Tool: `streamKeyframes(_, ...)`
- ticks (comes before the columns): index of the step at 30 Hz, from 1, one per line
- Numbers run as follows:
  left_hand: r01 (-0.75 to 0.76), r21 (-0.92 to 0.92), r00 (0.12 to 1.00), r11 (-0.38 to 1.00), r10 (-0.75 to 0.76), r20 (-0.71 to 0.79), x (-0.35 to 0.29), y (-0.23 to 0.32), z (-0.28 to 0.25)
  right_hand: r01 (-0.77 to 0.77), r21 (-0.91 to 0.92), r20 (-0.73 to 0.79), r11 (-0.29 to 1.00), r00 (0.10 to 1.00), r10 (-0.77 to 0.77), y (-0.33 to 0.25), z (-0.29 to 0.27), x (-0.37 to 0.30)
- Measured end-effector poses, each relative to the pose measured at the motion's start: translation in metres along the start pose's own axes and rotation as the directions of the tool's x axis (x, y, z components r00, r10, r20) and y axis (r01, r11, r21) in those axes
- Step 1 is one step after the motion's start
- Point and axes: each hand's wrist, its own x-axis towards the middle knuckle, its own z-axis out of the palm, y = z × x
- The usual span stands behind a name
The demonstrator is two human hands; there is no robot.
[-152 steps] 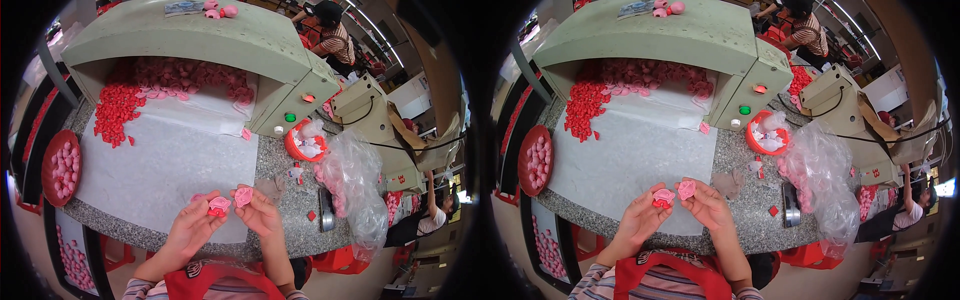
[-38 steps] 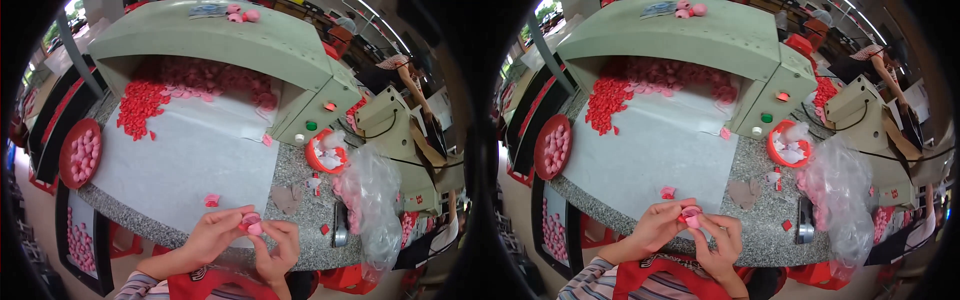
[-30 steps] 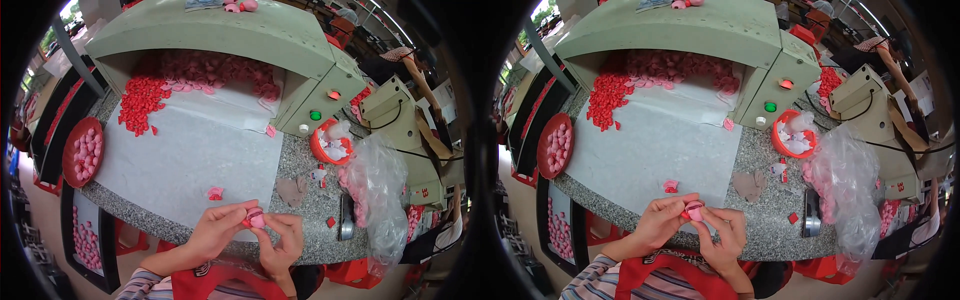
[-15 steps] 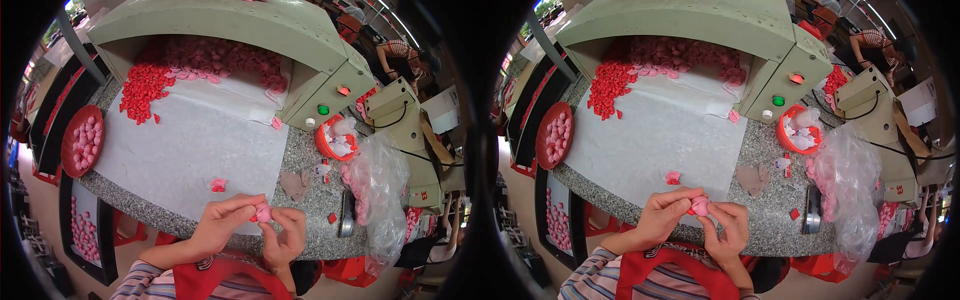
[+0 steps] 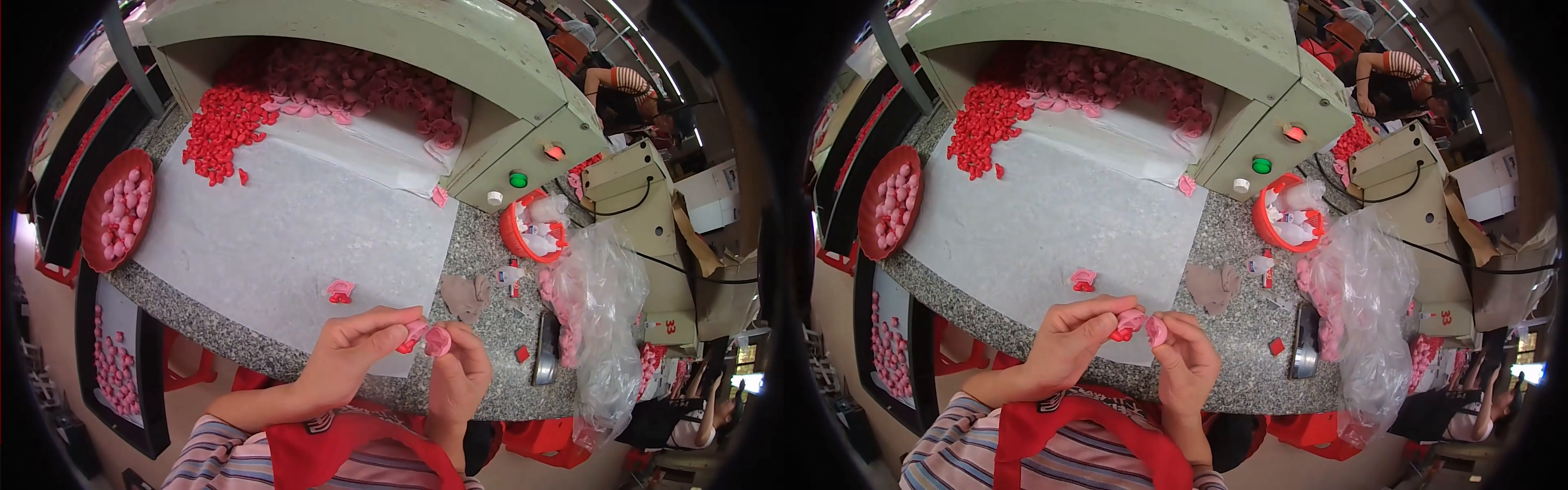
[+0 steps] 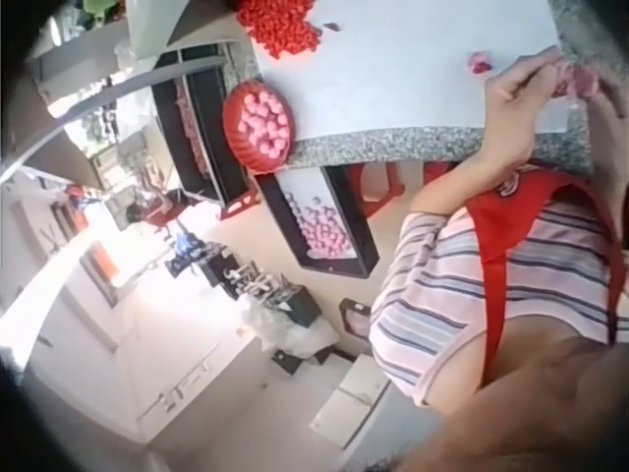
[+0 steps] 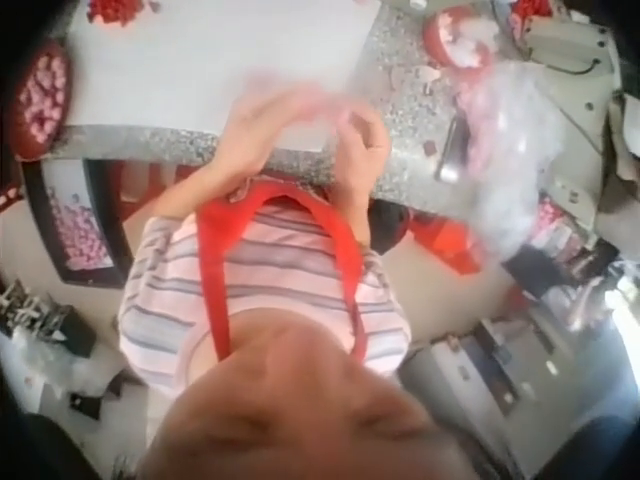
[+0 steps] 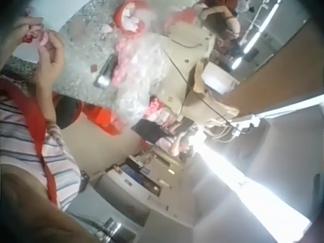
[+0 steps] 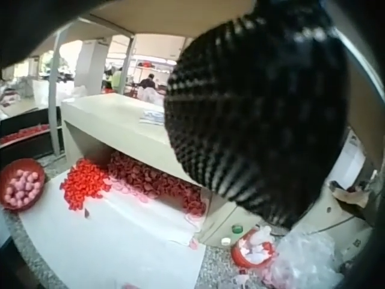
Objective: Apply glue to small pink toy components and press them together to assemble pieces at a factory workbench.
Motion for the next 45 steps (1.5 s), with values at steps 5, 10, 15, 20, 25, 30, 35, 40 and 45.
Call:
streamKeyframes(5,0.032,-0.05,0.999,0.998,-0.034,-0.041,-0.002,0.001,0.0,-0.302,0.429,0.133,0.851,0.953,0.271,0.005,-0.012,0.003)
streamKeyframes(10,0.045,-0.103,0.998,0.994,-0.049,-0.031,-0.001,-0.001,-0.001,-0.334,0.511,0.168,0.792,0.942,0.289,0.006,-0.012,0.004)
streamKeyframes(15,0.09,-0.157,0.995,0.983,-0.097,-0.035,0.0,-0.003,-0.002,-0.384,0.529,0.17,0.757,0.922,0.349,0.005,-0.013,0.006)
streamKeyframes(20,0.114,-0.212,0.992,0.971,-0.125,-0.037,0.001,-0.002,-0.002,-0.478,0.566,0.189,0.671,0.868,0.459,0.006,-0.013,0.009)
streamKeyframes(25,0.11,-0.242,0.992,0.964,-0.121,-0.03,0.001,-0.001,-0.003,-0.502,0.636,0.266,0.587,0.856,0.443,0.013,-0.016,0.01)
streamKeyframes(30,0.103,-0.248,0.993,0.963,-0.114,-0.032,0.001,-0.002,-0.004,-0.499,0.639,0.255,0.586,0.855,0.451,0.012,-0.015,0.009)
streamKeyframes(35,0.114,-0.241,0.991,0.964,-0.127,-0.038,0.001,-0.003,-0.003,-0.501,0.64,0.248,0.583,0.853,0.459,0.012,-0.016,0.009)
streamKeyframes(40,0.119,-0.25,0.991,0.961,-0.132,-0.036,0.001,-0.002,-0.002,-0.503,0.643,0.244,0.577,0.849,0.468,0.01,-0.014,0.009)
streamKeyframes(45,0.111,-0.244,0.991,0.963,-0.125,-0.041,0.001,0.001,-0.007,-0.492,0.64,0.237,0.591,0.857,0.457,0.013,-0.013,0.011)
